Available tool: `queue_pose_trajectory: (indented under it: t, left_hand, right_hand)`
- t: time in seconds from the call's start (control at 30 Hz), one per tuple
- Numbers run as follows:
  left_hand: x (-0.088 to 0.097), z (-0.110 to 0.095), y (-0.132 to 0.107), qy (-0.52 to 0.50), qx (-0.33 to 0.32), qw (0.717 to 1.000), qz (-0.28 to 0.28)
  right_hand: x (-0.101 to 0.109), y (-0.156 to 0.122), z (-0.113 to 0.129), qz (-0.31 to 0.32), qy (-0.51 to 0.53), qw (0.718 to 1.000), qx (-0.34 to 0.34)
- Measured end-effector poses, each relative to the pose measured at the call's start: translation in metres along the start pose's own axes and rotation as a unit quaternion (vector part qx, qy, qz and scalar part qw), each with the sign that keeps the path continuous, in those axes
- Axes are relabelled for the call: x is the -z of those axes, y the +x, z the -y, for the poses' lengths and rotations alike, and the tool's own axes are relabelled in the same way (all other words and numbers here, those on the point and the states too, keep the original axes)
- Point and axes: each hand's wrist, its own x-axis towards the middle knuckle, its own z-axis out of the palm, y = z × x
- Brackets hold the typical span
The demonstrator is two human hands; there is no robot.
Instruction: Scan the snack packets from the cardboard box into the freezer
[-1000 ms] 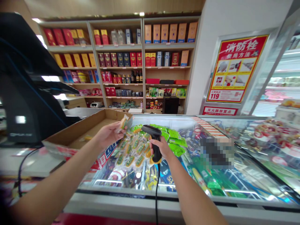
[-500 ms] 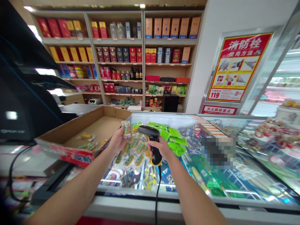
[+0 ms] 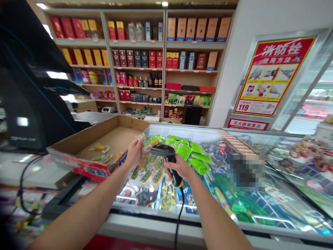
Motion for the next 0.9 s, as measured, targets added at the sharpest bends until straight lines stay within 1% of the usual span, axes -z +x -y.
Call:
queue_pose_trajectory:
  t: [0.1, 0.27, 0.4, 0.6, 0.73, 0.8, 0.9]
  left_hand:
    - [0.001, 0.002, 0.001, 0.013, -0.007, 1.000, 0.001]
    - [0.002, 0.003, 0.004, 0.076, -0.056, 0.995, -0.027]
    - [0.004, 0.004, 0.006, 0.094, -0.070, 0.993, -0.034]
    - [0.003, 0.004, 0.005, 0.076, -0.055, 0.995, -0.025]
    - [0.002, 0.002, 0.003, 0.061, -0.022, 0.998, 0.003]
    - [0.003, 0.000, 0.001, 0.091, -0.031, 0.995, 0.009]
    - [0.004, -0.002, -0.002, 0.189, -0.080, 0.979, 0.019]
  right_hand:
    - [0.001, 0.001, -0.001, 0.001, 0.004, 1.000, 0.000]
    - [0.003, 0.003, -0.005, 0.020, 0.003, 1.000, 0.000]
    - [0.002, 0.003, -0.004, 0.017, 0.006, 1.000, -0.005]
    - [0.002, 0.004, -0.007, 0.009, 0.007, 1.000, 0.002]
    - [0.005, 0.006, -0.011, 0.008, 0.012, 1.000, 0.009]
    - [0.005, 0.006, -0.012, -0.004, 0.022, 1.000, 0.015]
    - [0.004, 0.005, -0.010, -0.022, 0.035, 0.999, 0.020]
